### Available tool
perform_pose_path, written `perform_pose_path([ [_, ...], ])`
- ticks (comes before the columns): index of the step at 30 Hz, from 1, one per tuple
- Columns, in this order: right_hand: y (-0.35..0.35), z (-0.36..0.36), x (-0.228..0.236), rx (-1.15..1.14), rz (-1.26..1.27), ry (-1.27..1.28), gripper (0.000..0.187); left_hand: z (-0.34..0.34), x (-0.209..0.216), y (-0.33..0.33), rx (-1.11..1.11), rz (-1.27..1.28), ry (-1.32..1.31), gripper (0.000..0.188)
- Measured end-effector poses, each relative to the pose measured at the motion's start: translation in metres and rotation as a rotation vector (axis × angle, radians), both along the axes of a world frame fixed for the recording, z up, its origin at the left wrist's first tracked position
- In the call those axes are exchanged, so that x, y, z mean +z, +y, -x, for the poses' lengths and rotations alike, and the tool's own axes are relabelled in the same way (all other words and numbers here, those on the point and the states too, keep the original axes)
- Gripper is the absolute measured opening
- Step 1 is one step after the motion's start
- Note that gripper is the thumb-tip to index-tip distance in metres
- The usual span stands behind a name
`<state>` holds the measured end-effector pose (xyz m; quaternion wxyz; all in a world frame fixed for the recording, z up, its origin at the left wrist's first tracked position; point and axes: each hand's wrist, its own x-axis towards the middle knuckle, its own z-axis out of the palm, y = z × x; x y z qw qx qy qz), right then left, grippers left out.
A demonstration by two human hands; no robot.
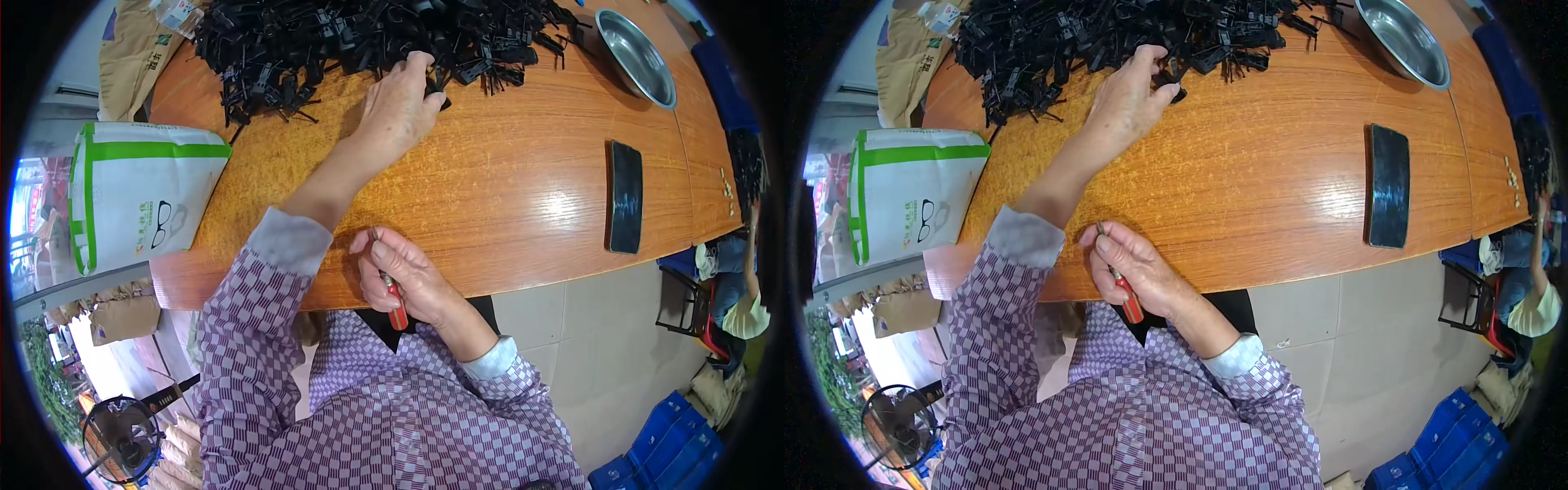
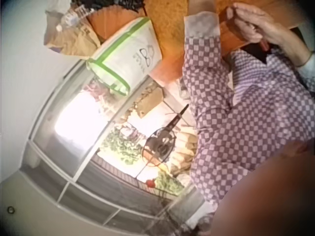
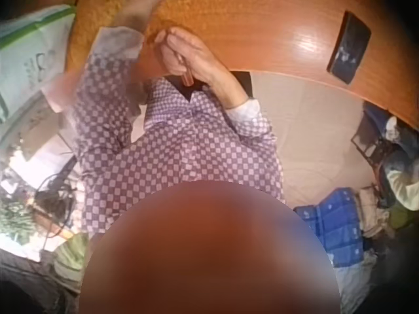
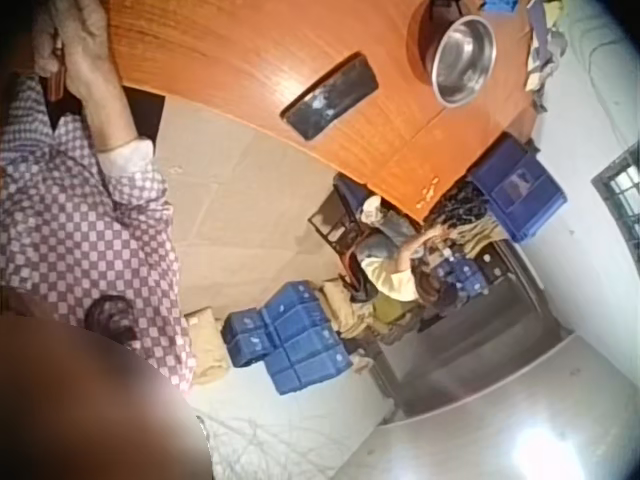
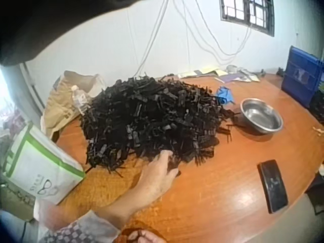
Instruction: Trimming excess material from small black plastic parts using hand snips at a production workstation.
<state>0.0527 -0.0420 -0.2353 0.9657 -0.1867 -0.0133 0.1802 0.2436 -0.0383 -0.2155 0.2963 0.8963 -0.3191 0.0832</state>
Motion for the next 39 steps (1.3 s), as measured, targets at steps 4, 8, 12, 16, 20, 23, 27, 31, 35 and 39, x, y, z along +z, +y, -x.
perform_pose_path([
  [4, 0.002, 0.001, 0.001, -0.004, -0.023, -0.002, 0.025, 0.005, -0.004, 0.020, -0.021, -0.031, 0.149, 0.035],
  [8, 0.001, 0.002, 0.004, -0.059, 0.016, 0.043, 0.026, 0.028, -0.008, 0.066, 0.009, 0.147, 0.414, 0.029],
  [12, -0.001, 0.001, 0.015, -0.281, 0.101, 0.194, 0.027, 0.091, 0.010, 0.108, 0.101, 0.376, 0.686, 0.022],
  [16, 0.004, 0.002, 0.022, -0.314, 0.287, 0.248, 0.024, 0.151, 0.022, 0.136, 0.051, 0.493, 0.729, 0.017],
  [20, 0.007, 0.012, 0.023, -0.233, 0.454, 0.159, 0.020, 0.187, 0.026, 0.157, 0.031, 0.557, 0.776, 0.022],
  [23, 0.006, 0.022, 0.023, -0.129, 0.529, 0.085, 0.019, 0.202, 0.030, 0.169, -0.019, 0.611, 0.839, 0.027],
  [27, 0.004, 0.030, 0.029, 0.021, 0.565, 0.002, 0.019, 0.211, 0.028, 0.187, -0.176, 0.681, 0.914, 0.033],
  [31, 0.003, 0.035, 0.033, 0.074, 0.611, -0.080, 0.019, 0.215, 0.028, 0.195, -0.267, 0.689, 1.019, 0.036],
  [35, -0.008, 0.041, 0.034, 0.152, 0.664, -0.162, 0.018, 0.221, 0.031, 0.196, -0.310, 0.719, 1.187, 0.038],
  [39, -0.015, 0.043, 0.036, 0.271, 0.705, -0.195, 0.019, 0.226, 0.028, 0.196, -0.354, 0.723, 1.297, 0.039],
])
